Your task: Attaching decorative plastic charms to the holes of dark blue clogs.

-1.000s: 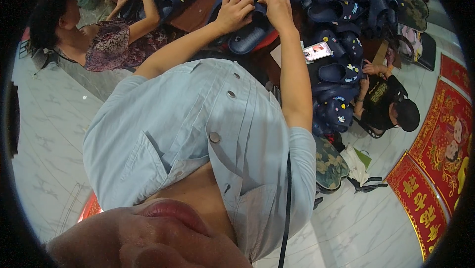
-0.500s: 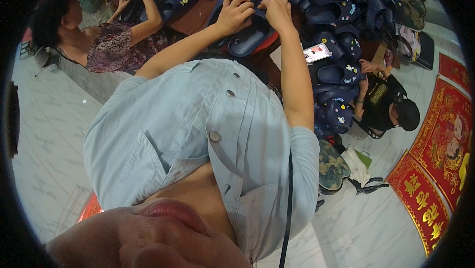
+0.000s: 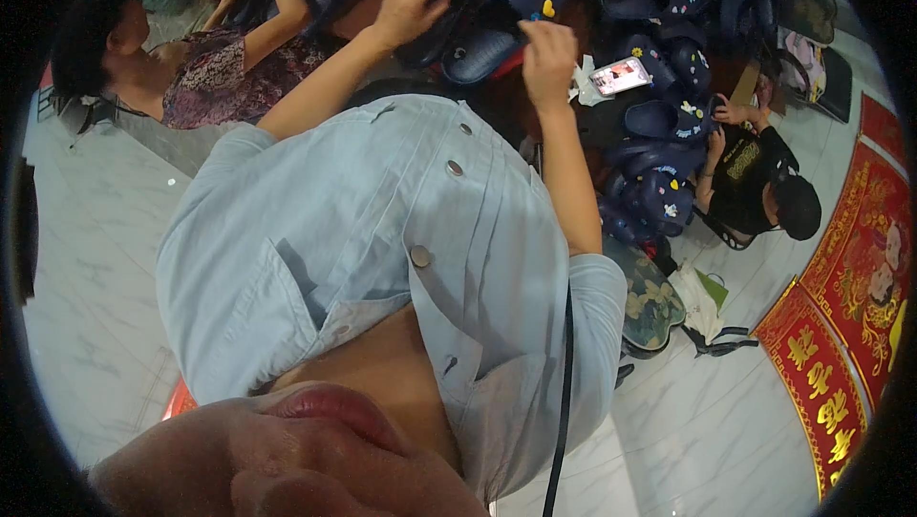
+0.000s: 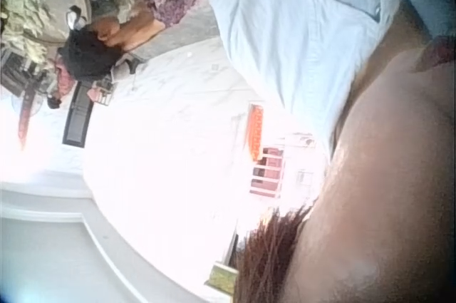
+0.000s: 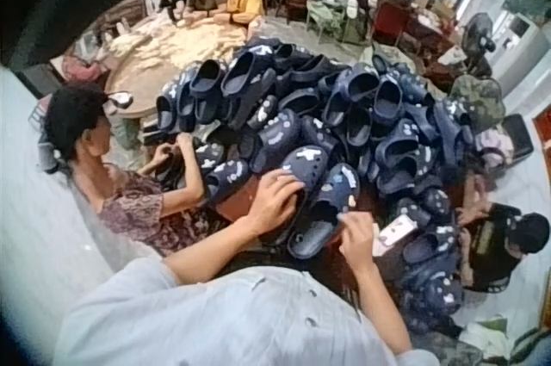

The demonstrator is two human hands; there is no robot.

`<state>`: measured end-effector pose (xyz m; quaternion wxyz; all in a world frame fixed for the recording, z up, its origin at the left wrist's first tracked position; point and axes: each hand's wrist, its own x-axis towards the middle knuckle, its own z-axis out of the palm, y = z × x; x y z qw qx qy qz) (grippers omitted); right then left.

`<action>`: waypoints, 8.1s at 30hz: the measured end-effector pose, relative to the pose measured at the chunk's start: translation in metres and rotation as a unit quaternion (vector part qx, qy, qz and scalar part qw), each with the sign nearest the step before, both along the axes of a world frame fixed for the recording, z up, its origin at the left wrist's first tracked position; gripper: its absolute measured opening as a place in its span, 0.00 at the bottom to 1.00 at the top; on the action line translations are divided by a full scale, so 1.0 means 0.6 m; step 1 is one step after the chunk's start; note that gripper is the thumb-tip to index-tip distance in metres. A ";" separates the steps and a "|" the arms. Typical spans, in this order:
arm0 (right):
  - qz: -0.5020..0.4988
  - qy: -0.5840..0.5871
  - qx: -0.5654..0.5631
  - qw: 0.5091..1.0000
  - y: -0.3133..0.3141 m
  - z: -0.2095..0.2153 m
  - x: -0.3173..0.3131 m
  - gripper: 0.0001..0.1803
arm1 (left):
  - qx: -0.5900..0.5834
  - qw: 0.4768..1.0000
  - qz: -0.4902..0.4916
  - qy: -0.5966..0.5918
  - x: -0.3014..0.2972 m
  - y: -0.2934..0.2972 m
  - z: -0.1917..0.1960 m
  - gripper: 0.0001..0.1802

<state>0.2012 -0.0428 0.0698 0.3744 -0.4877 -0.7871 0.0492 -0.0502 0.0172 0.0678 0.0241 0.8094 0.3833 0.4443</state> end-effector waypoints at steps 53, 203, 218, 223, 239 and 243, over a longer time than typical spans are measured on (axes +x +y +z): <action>-0.015 -0.017 -0.123 0.992 0.227 -0.040 -0.075 0.07 | -0.104 0.989 0.105 0.020 -0.002 0.040 -0.103 0.27; -0.039 0.202 -0.450 0.869 0.047 -0.021 -0.058 0.35 | -0.351 0.928 0.079 -0.096 0.039 -0.011 -0.072 0.37; 0.071 0.297 -0.374 0.876 0.007 -0.005 0.112 0.17 | -0.368 0.914 0.171 0.029 0.024 -0.045 -0.083 0.41; -0.021 0.307 -0.345 0.887 -0.005 -0.029 0.176 0.28 | -0.369 0.913 0.148 0.092 0.026 -0.052 -0.065 0.41; -0.044 0.299 -0.434 0.848 -0.009 -0.058 0.088 0.33 | -0.372 0.919 0.059 0.117 -0.021 -0.024 -0.053 0.39; -0.153 0.325 -0.410 0.838 0.017 -0.053 0.094 0.25 | -0.263 0.951 0.078 0.141 -0.004 -0.033 -0.008 0.32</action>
